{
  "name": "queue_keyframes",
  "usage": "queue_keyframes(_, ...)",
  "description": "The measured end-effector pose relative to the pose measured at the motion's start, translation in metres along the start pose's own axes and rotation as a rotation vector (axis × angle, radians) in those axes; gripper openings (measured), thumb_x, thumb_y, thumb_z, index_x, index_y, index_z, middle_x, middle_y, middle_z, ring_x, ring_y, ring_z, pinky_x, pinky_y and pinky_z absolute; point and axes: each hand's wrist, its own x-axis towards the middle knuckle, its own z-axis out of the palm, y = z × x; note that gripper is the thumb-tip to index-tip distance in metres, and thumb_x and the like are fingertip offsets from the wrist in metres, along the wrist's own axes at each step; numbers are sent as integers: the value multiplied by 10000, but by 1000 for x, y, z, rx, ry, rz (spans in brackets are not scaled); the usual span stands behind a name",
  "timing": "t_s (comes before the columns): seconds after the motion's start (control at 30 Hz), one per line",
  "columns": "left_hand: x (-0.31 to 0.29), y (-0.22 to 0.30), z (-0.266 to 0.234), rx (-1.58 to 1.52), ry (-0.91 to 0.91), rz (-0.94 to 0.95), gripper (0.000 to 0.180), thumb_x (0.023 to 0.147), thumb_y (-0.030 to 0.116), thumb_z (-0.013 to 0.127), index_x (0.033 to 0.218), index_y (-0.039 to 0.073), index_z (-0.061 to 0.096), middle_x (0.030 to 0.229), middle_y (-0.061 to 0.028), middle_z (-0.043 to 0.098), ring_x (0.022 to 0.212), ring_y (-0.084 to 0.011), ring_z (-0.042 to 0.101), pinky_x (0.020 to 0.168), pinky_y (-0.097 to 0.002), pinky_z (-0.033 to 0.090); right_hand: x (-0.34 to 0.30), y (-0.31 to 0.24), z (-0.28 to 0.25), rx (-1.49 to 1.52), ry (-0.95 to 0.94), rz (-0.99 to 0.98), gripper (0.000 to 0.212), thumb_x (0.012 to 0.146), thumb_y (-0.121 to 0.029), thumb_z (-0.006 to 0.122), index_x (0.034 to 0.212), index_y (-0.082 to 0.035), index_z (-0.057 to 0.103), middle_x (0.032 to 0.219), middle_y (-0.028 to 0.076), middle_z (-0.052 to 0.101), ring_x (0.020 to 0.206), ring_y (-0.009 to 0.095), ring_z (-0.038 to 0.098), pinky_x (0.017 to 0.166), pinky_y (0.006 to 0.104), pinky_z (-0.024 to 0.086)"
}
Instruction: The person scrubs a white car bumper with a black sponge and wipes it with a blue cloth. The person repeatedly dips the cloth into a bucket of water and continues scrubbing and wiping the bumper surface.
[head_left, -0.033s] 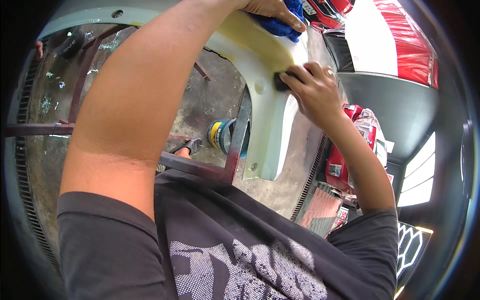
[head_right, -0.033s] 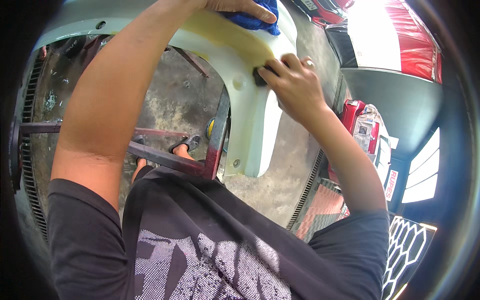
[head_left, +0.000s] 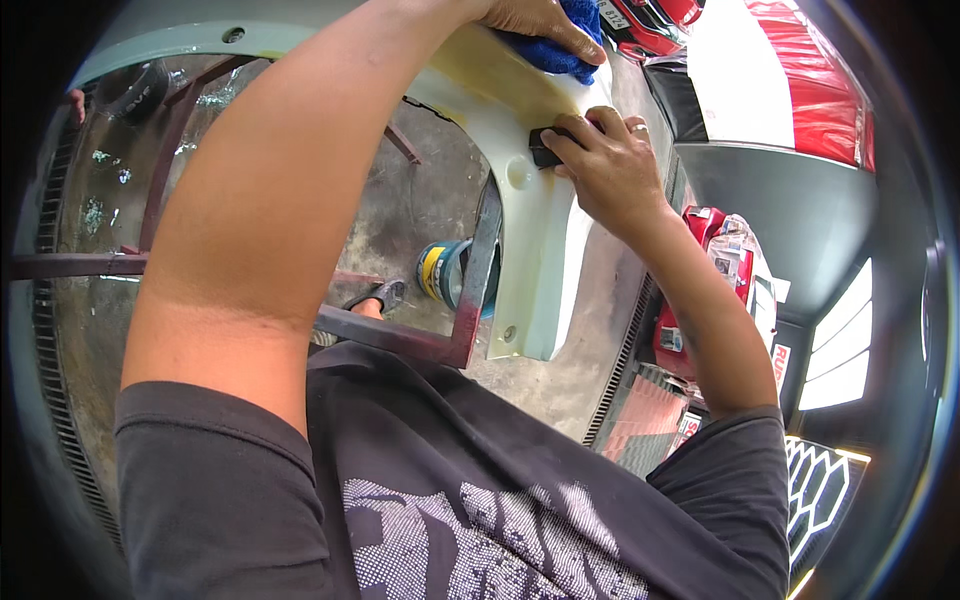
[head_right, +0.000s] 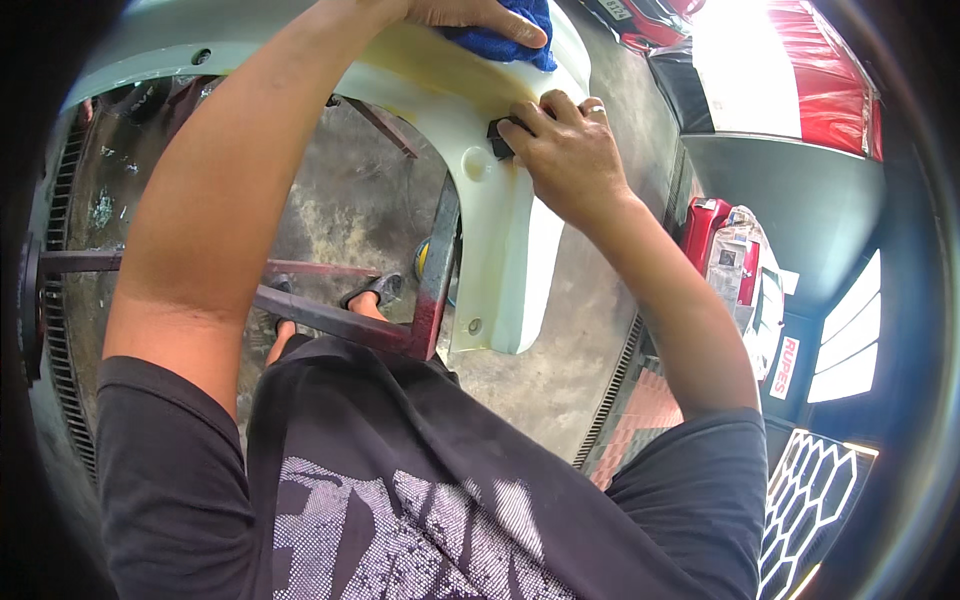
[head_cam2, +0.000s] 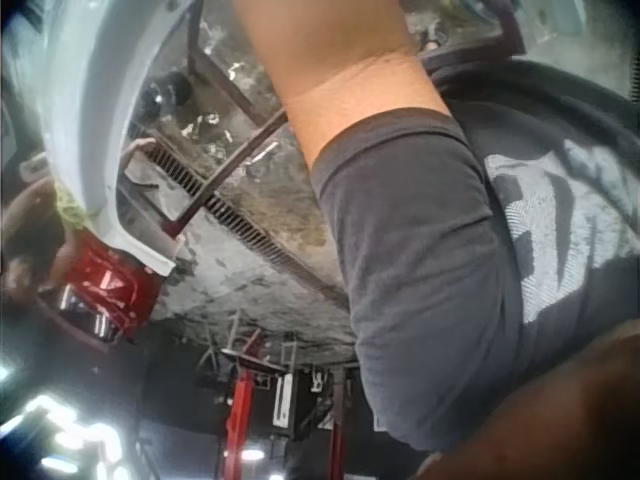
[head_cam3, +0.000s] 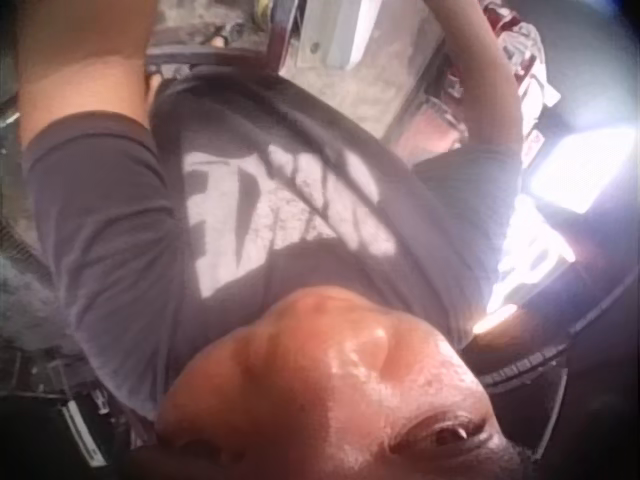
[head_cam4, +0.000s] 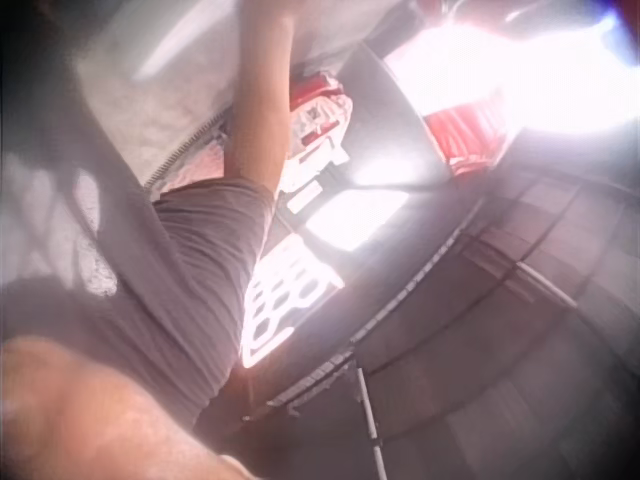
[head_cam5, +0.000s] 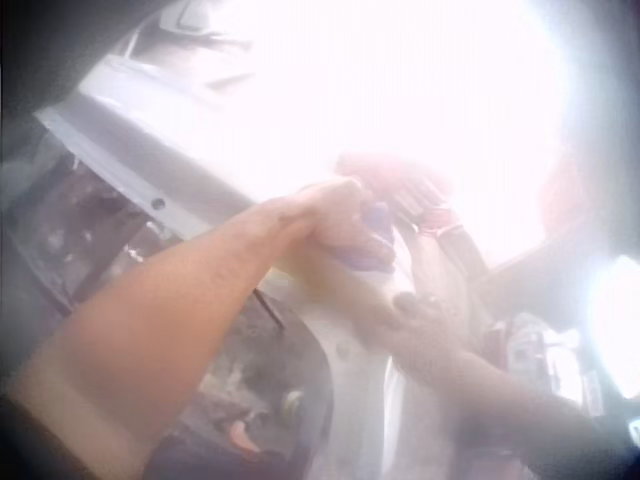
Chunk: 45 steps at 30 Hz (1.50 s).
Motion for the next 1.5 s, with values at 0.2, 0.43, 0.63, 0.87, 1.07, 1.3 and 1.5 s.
queue_keyframes(0.2, -7, -15, 1, -115, 40, 62, 467, 787, 492, 921, 1060, 113, 914, 1056, -136, 873, 960, -266, 817, 891, -406, 639, -28, -12, -12, 38, 10, 56, 405, 879, -260, 882, 1272, -204, 805, 1302, -55, 721, 1204, 228, 648, 1009, 509, 524)
queue_keyframes(0.43, 1, -17, 7, -50, 29, 4, 522, 770, 542, 924, 1085, 126, 917, 1077, -149, 871, 975, -285, 824, 912, -418, 640, -39, -16, 2, 78, 45, 124, 406, 881, -261, 885, 1278, -218, 811, 1298, -76, 732, 1210, 234, 642, 1013, 493, 522)
queue_keyframes(0.63, 0, -11, 0, 16, 39, 60, 520, 757, 551, 939, 1061, 130, 921, 1042, -152, 872, 932, -291, 823, 876, -419, 642, -9, 3, 3, 33, 132, 135, 439, 892, -216, 885, 1323, -222, 802, 1301, -75, 727, 1202, 236, 630, 1032, 506, 510)
queue_keyframes(0.87, 1, -10, -1, -41, -41, 18, 532, 766, 534, 946, 1108, 129, 911, 1084, -145, 868, 968, -261, 817, 910, -399, 631, -24, 4, 2, 84, 152, 145, 443, 874, -215, 903, 1307, -226, 808, 1310, -84, 731, 1207, 241, 626, 1030, 489, 500)
queue_keyframes(1.07, -4, -12, -3, 4, -1, 35, 523, 802, 504, 925, 1164, 126, 899, 1096, -142, 866, 987, -273, 811, 920, -405, 630, -56, -15, 1, 150, 116, 176, 427, 883, -229, 899, 1301, -220, 813, 1281, -83, 742, 1203, 246, 640, 1027, 488, 524)
queue_keyframes(1.3, -3, -10, 9, -78, -33, 115, 443, 851, 391, 883, 1202, 121, 890, 1142, -159, 857, 1057, -252, 797, 929, -407, 627, -24, 3, -1, 55, 77, 124, 433, 899, -224, 886, 1324, -219, 803, 1303, -69, 733, 1204, 252, 645, 1002, 525, 534)
queue_keyframes(1.5, -3, -7, 10, -194, -66, 132, 362, 845, 280, 847, 1141, 74, 880, 1066, -134, 857, 1018, -230, 796, 890, -396, 639, -9, -13, -4, 38, 14, 51, 412, 880, -175, 876, 1282, -220, 799, 1277, -52, 725, 1209, 258, 663, 1014, 489, 549)
